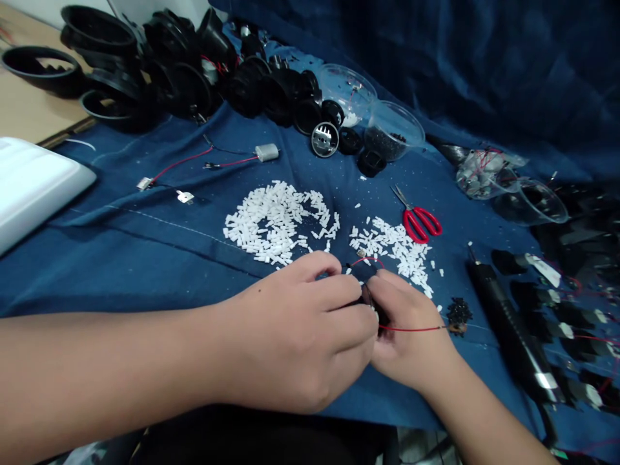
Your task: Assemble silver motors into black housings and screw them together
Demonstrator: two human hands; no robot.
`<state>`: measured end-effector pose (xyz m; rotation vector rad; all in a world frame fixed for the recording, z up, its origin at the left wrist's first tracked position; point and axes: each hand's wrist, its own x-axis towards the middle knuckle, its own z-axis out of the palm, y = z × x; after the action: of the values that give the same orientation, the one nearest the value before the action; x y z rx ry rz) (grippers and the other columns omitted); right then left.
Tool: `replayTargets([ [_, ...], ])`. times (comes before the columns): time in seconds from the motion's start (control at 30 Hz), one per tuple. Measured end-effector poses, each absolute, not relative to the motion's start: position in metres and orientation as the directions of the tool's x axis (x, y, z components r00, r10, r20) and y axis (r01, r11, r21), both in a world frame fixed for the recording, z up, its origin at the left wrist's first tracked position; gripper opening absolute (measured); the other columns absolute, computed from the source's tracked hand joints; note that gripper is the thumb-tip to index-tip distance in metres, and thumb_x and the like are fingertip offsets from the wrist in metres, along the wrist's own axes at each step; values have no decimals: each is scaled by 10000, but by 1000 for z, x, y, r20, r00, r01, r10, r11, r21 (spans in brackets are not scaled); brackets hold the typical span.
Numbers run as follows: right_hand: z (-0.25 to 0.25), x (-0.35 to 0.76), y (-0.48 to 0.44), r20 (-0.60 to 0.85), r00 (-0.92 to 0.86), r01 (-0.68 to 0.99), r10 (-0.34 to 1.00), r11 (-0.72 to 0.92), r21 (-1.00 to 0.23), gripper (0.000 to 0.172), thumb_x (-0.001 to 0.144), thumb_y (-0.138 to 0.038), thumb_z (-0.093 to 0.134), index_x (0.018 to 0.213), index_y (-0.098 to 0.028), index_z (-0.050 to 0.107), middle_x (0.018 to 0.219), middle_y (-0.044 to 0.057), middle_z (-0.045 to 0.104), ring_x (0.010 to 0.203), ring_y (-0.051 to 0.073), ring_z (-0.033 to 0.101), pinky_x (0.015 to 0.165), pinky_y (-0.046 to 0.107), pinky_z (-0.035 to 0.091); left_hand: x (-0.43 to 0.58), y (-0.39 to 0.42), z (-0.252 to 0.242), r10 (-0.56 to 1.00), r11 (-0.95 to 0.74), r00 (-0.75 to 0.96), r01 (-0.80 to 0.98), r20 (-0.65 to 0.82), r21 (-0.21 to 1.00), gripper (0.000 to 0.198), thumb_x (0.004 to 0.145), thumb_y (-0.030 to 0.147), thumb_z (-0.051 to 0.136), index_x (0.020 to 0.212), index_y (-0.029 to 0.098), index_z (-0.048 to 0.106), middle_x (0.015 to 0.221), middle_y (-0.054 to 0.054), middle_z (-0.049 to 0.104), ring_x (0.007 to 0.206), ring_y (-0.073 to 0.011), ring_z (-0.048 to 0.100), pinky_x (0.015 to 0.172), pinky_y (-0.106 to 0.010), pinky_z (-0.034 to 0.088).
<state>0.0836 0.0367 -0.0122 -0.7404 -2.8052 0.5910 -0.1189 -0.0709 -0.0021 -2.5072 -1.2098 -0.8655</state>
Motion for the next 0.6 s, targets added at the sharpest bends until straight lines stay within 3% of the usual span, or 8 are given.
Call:
replayTargets([
  [0.3, -10, 79, 41, -11, -907, 392, 421, 833, -391, 114, 756, -303, 575, 731, -196, 602, 727, -8, 456, 639, 140, 460, 582, 289, 265, -118, -69, -2, 617, -668, 505, 742, 603, 62, 269, 1020, 245, 622, 767, 251, 712, 816, 7, 681, 741, -179, 588, 797, -449, 548],
  [0.4, -7, 75, 44, -53, -916, 385, 397, 840, -382, 76, 741, -271, 568, 724, -199, 585, 722, -9, 472, 627, 135, 467, 575, 284, 268, -117, -69, -1, 613, -673, 507, 737, 606, 63, 282, 1026, 237, 612, 766, 256, 719, 821, 10, 692, 761, -180, 598, 807, -446, 551],
  [0.6, -7, 72, 47, 34, -959, 263, 280, 930, -257, 103, 733, -265, 567, 673, -204, 509, 654, -9, 471, 586, 137, 450, 558, 277, 265, -119, -71, 1, 617, -683, 516, 726, 595, 80, 310, 1015, 178, 552, 764, 230, 726, 864, 4, 710, 787, -195, 641, 818, -445, 569],
])
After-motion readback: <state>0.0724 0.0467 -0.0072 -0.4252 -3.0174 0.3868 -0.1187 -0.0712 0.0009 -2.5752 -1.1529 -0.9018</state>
